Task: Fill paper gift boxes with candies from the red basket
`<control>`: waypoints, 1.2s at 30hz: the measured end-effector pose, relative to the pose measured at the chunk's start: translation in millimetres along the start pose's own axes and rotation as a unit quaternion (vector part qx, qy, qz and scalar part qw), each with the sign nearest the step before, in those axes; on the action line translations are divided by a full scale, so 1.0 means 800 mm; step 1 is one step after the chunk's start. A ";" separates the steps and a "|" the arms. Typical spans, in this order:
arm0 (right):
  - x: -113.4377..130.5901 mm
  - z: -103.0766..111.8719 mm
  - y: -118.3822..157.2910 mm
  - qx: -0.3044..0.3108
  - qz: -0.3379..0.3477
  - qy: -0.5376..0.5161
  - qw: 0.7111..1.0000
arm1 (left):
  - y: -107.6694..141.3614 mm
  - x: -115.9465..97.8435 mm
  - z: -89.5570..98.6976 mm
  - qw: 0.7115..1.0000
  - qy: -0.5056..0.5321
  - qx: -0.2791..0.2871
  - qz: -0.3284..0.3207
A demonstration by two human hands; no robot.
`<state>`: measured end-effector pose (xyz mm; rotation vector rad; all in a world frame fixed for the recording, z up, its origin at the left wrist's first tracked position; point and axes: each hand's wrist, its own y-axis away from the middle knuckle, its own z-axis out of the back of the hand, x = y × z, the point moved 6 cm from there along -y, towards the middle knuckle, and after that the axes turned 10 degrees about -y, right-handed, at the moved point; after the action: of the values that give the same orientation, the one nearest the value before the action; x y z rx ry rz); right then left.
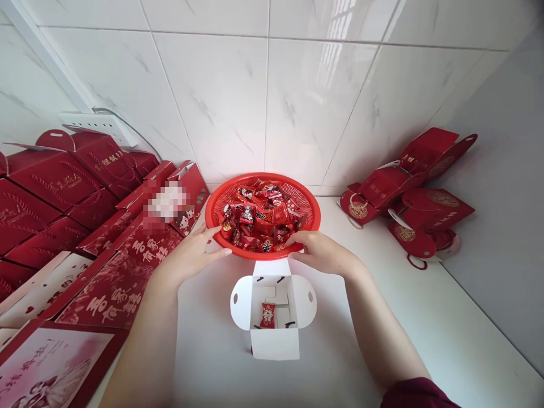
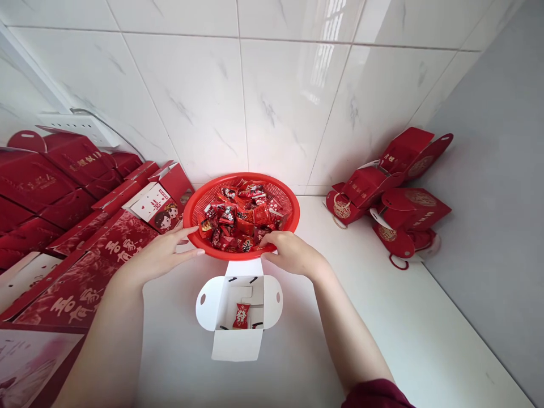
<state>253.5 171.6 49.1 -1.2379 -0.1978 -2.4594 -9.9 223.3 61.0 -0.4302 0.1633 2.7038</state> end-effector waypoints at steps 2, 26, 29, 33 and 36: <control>0.000 0.000 0.000 -0.005 0.001 0.003 1.000 | 0.000 -0.001 0.001 1.000 -0.001 0.001 -0.004; 0.010 -0.065 -0.146 0.159 -0.011 0.197 0.967 | 0.000 0.011 -0.005 1.000 0.006 -0.001 0.017; 0.007 -0.093 -0.181 0.183 -0.015 0.227 0.957 | 0.000 0.011 -0.006 1.000 -0.005 0.008 0.019; 0.001 -0.105 -0.204 0.182 0.013 0.237 0.954 | 0.000 0.008 -0.007 1.000 -0.014 0.017 0.004; 0.004 -0.093 -0.201 0.161 0.051 0.227 0.959 | 0.002 0.006 -0.005 1.000 -0.022 0.018 -0.004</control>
<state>133.5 296.9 14.1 -0.5196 -0.3778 -2.4202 -13.6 222.9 55.5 -0.3611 0.1968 2.6953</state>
